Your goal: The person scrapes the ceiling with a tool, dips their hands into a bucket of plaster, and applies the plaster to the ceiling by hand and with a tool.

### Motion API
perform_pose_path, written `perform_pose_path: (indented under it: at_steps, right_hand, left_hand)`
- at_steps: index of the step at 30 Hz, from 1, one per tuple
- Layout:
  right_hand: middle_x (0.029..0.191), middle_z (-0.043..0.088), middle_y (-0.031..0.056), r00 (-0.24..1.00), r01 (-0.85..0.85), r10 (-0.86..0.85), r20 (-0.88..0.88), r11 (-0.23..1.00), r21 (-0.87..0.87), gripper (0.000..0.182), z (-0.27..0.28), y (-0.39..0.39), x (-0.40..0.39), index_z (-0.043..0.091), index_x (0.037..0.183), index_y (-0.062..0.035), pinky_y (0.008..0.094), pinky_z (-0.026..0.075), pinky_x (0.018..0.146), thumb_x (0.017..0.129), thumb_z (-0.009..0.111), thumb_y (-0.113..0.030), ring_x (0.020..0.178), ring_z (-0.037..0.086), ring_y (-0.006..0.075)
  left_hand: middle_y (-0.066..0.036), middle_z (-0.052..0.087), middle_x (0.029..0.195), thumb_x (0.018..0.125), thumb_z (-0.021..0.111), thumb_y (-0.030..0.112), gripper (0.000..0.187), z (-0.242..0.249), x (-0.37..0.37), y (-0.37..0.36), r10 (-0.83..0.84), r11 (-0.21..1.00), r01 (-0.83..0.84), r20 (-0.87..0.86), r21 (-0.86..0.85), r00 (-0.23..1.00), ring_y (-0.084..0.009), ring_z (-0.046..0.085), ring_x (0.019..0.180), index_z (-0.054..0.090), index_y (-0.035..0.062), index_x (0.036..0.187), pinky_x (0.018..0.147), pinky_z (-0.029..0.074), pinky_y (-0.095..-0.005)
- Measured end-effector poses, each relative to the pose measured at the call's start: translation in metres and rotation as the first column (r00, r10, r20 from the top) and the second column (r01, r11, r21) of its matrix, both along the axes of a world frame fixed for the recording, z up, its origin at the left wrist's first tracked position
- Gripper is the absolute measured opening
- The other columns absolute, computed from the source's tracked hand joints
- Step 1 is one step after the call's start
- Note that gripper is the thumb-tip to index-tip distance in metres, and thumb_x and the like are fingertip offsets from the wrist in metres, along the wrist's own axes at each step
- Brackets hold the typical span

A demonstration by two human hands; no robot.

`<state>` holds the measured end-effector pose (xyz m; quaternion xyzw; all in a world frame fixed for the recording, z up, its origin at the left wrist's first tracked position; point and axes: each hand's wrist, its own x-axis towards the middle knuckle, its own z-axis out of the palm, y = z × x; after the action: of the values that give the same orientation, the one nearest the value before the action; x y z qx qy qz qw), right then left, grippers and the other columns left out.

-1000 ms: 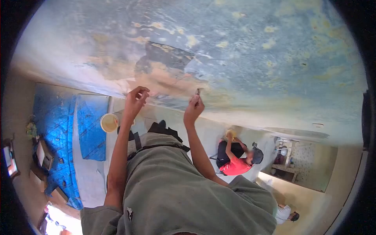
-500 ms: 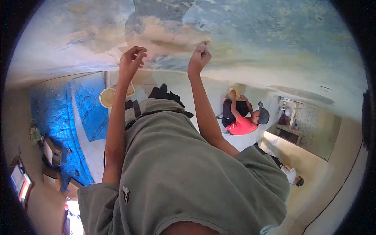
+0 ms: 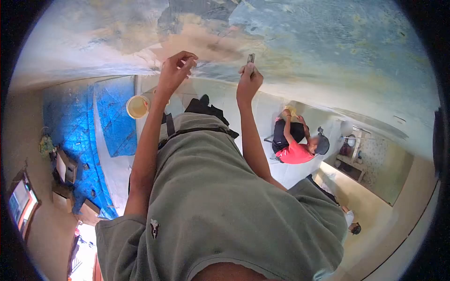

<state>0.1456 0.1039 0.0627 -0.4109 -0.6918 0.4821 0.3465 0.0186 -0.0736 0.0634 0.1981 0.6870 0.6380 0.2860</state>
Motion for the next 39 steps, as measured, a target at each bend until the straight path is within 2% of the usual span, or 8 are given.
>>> perform_pose_path:
  at_steps: [6,11,15,17,21,26,35,39]
  right_hand:
    - [0.055,0.038,-0.0038,1.0,-0.025,0.025,-0.016,1.0,-0.004,0.043,-0.039,0.032,-0.013,0.042,0.058,-0.0031,0.0278,0.024,0.048,0.096,0.048,-0.023,0.053,0.031,0.0067]
    - [0.058,0.04,-0.0036,0.983,-0.075,0.095,-0.157,0.989,0.127,0.04,0.035,-0.001,-0.009,0.041,0.058,-0.0044,0.0274,0.026,0.05,0.094,0.049,-0.021,0.055,0.034,0.0076]
    - [0.049,0.035,0.0083,0.999,-0.029,0.034,-0.02,0.97,0.24,0.047,0.008,0.022,-0.017,0.042,0.059,0.0021,0.0355,0.031,0.047,0.091,0.05,-0.03,0.049,0.035,0.0149]
    - [0.049,0.036,0.0081,0.976,-0.081,0.074,0.206,0.997,0.022,0.045,-0.012,0.007,-0.006,0.046,0.06,0.0028,0.0343,0.033,0.048,0.092,0.05,-0.029,0.048,0.037,0.0164]
    - [0.052,0.042,0.0081,0.988,-0.148,0.139,0.068,0.978,0.144,0.041,0.034,-0.01,-0.001,0.05,0.062,0.0007,0.0319,0.034,0.049,0.093,0.05,-0.025,0.049,0.038,0.0163]
    - [0.073,0.063,0.0144,0.75,-0.576,0.347,0.563,0.76,0.3,0.027,0.062,-0.015,0.007,0.063,0.084,-0.0061,0.0405,0.049,0.06,0.09,0.054,-0.031,0.07,0.062,0.0372]
    - [0.083,0.06,0.0116,0.905,-0.421,0.375,0.202,0.86,0.289,0.028,0.053,-0.01,0.022,0.062,0.091,-0.005,0.0349,0.052,0.063,0.069,0.08,-0.011,0.074,0.064,0.0221]
    - [0.083,0.061,0.0109,0.922,-0.341,0.221,0.318,0.852,0.397,0.027,0.04,-0.001,0.031,0.061,0.093,-0.0045,0.0329,0.056,0.065,0.073,0.078,-0.01,0.075,0.064,0.0193]
  left_hand:
    - [-0.005,0.066,0.085,0.093,0.054,0.022,0.021,-0.002,0.005,0.006,-0.105,0.994,0.103,-0.038,-0.032,0.994,-0.0093,0.059,0.065,0.065,0.0064,0.103,0.057,0.05,-0.0247]
    - [-0.005,0.066,0.084,0.093,0.054,0.021,0.022,0.008,0.013,0.013,-0.124,0.992,0.124,-0.001,-0.032,0.992,-0.0092,0.059,0.064,0.064,0.0053,0.103,0.056,0.05,-0.0246]
    - [-0.006,0.067,0.079,0.088,0.056,0.018,0.02,0.01,0.015,0.021,-0.116,0.991,0.118,-0.045,0.06,0.992,-0.0084,0.058,0.059,0.066,0.0036,0.098,0.052,0.049,-0.0243]
    - [-0.005,0.067,0.079,0.088,0.057,0.017,0.019,0.013,0.019,0.023,-0.125,0.992,0.126,-0.007,0.018,0.992,-0.0084,0.058,0.059,0.067,0.0032,0.097,0.052,0.049,-0.0239]
    - [-0.007,0.067,0.082,0.087,0.059,0.016,0.02,0.014,0.023,0.03,-0.068,0.988,0.073,-0.042,0.136,0.997,-0.0092,0.059,0.058,0.066,0.0027,0.099,0.053,0.05,-0.0243]
    - [-0.005,0.068,0.086,0.082,0.07,0.009,0.027,0.035,0.03,0.05,-0.041,0.977,0.077,-0.18,0.197,0.983,-0.0133,0.064,0.072,0.065,0.005,0.108,0.062,0.055,-0.0269]
    - [-0.006,0.07,0.084,0.075,0.075,0.006,0.016,0.025,0.024,0.043,-0.056,0.996,0.069,-0.245,0.048,0.968,-0.0144,0.067,0.076,0.071,0.0021,0.09,0.068,0.054,-0.0269]
    - [-0.006,0.07,0.085,0.075,0.075,0.006,0.016,0.022,0.025,0.049,-0.028,0.993,0.063,-0.329,0.096,0.944,-0.0141,0.067,0.079,0.07,0.002,0.09,0.07,0.054,-0.0268]
